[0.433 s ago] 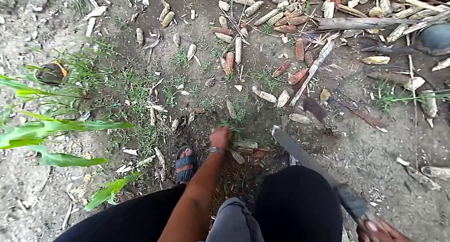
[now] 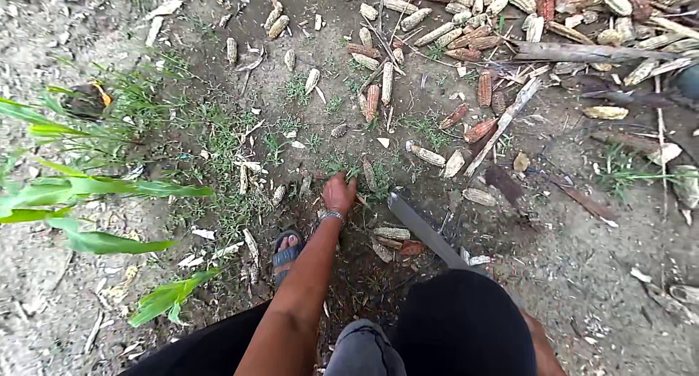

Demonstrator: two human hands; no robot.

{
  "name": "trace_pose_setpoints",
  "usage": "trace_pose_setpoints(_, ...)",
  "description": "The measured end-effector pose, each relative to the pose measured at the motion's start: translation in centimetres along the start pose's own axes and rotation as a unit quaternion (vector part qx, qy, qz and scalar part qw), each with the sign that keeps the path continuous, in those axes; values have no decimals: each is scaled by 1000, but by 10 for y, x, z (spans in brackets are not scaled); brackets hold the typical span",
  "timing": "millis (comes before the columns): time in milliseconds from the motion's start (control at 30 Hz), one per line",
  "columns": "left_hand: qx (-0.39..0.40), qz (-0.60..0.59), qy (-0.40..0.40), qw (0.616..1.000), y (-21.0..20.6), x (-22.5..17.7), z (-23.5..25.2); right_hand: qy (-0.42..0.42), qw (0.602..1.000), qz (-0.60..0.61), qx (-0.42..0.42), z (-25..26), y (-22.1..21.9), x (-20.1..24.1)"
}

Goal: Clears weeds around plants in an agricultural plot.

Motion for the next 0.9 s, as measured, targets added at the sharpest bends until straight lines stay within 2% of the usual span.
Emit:
trace_pose_setpoints(67,23,-6,-11,1000,1,-11,1,-41,990,127,48,-19,32,-51)
trace_pose_setpoints(133,42,-10,-30,999,1,-28,-4,-94,982,154,53,-23,35,-65)
trace_pose_setpoints(200,58,3,-42,997,-8,-45,-9,-91,992,86,6,2,3,-51)
trace_pose_setpoints(267,76,45,-53,995,-27,-61,-12,-48,999,20,-6,53,-53,-27)
trace_pose_setpoints(300,84,72,-59,992,-38,-68,-11,-33,999,18,-14,75,-80,-14)
trace_pose_setpoints(367,100,132,-64,984,-53,-78,-1,-4,999,27,-32,88,-110,7)
trace_pose_setpoints(467,139,205,-44,968,-63,-93,12,131,982,-127,-42,59,-103,44)
trace_pose_setpoints(567,154,233,-20,960,-54,-94,18,316,919,-235,-8,35,-72,64)
trace_pose_setpoints(600,155,234,-18,960,-50,-91,21,320,919,-230,-5,31,-56,58)
trace_pose_setpoints(633,159,235,-23,959,-48,-87,21,275,941,-198,-8,25,-37,49)
trace_pose_setpoints(700,160,238,-37,957,-47,-76,15,121,989,-82,-20,6,1,30)
trace_pose_setpoints(733,156,230,-37,960,-43,-65,8,53,998,-34,-19,-3,21,21)
trace_pose_setpoints(833,131,192,9,972,-22,5,-8,-51,995,66,50,-7,61,-9)
trace_pose_setpoints(900,134,191,58,971,-7,54,-19,-81,991,66,81,8,51,-14)
Point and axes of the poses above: each hand's wrist, its own z-axis towards the middle knuckle, its own y-axis out of the back of the hand, x = y × z, the point moved 6 cm from there along z, towards the middle knuckle, and after that the axes turned 5 degrees about -x, right-handed, at the moved point
